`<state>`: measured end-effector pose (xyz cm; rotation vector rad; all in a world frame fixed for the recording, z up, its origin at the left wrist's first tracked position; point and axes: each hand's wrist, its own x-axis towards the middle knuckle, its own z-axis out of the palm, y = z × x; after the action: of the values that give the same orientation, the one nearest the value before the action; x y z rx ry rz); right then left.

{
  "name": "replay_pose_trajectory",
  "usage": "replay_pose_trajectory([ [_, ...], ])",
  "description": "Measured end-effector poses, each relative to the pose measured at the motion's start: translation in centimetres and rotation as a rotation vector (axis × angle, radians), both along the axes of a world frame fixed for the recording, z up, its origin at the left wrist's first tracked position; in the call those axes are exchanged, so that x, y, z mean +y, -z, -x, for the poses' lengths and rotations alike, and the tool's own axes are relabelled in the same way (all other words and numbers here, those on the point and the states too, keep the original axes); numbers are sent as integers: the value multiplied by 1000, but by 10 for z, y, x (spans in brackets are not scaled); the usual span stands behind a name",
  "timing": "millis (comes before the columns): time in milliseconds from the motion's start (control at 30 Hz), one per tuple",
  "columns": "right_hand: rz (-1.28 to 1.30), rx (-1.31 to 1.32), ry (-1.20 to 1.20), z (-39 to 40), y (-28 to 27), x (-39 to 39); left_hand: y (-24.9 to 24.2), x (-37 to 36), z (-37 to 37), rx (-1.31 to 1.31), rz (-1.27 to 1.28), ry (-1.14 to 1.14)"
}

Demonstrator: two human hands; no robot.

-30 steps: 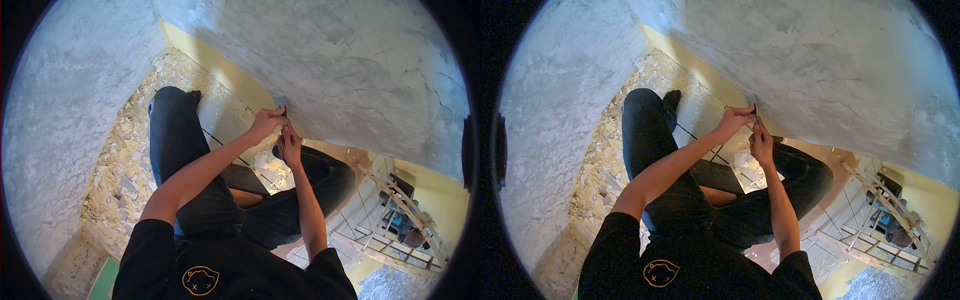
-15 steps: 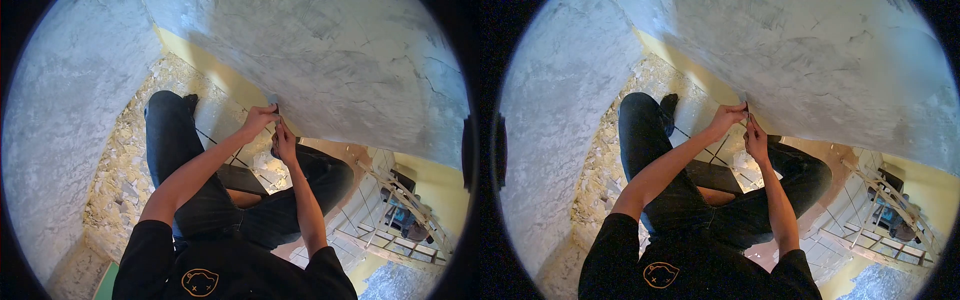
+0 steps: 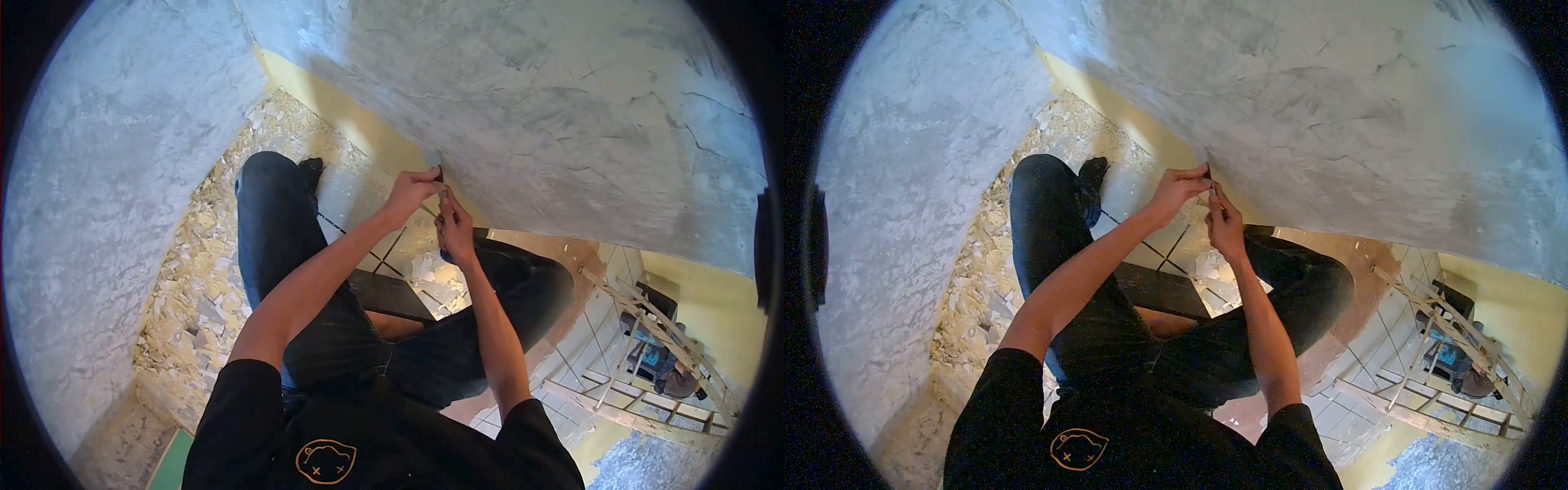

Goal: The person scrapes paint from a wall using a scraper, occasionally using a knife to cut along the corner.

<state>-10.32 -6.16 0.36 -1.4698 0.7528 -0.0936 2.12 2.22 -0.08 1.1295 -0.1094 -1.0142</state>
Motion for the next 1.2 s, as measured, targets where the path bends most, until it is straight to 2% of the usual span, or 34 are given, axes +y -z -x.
replay_pose_trajectory([
  [167,-52,47,83,19,-18,0,-1,-11,19,-56,28,44],
  [267,10,2,-6,-2,9,-10,-7,-5,-6,45,5,12],
  [333,23,32,-15,-27,5,-5,-4,1,-25,109,66,-92],
  [433,23,73,-25,-42,1,11,8,7,-27,76,1,-169],
  [533,18,73,-28,-41,-1,9,12,6,-25,1,-45,-155],
  [667,-18,11,-7,-14,1,1,-3,4,-12,81,-6,-72],
  [767,-94,103,32,9,-7,-5,0,-6,4,46,-41,14],
  [833,-69,65,41,14,-10,-1,4,-12,14,-131,-11,20],
  [867,-39,22,64,15,-11,0,6,-11,16,-28,-23,18],
  [1000,-23,16,38,-11,3,-6,4,-8,-4,-131,-34,15],
  [1067,79,50,-15,-32,5,0,-9,-3,-15,-50,-127,-167],
  [1167,-22,53,-16,-45,7,9,21,1,-26,-93,-92,-149],
  [1200,-18,49,-12,-46,5,10,14,2,-25,-97,-88,-145],
])
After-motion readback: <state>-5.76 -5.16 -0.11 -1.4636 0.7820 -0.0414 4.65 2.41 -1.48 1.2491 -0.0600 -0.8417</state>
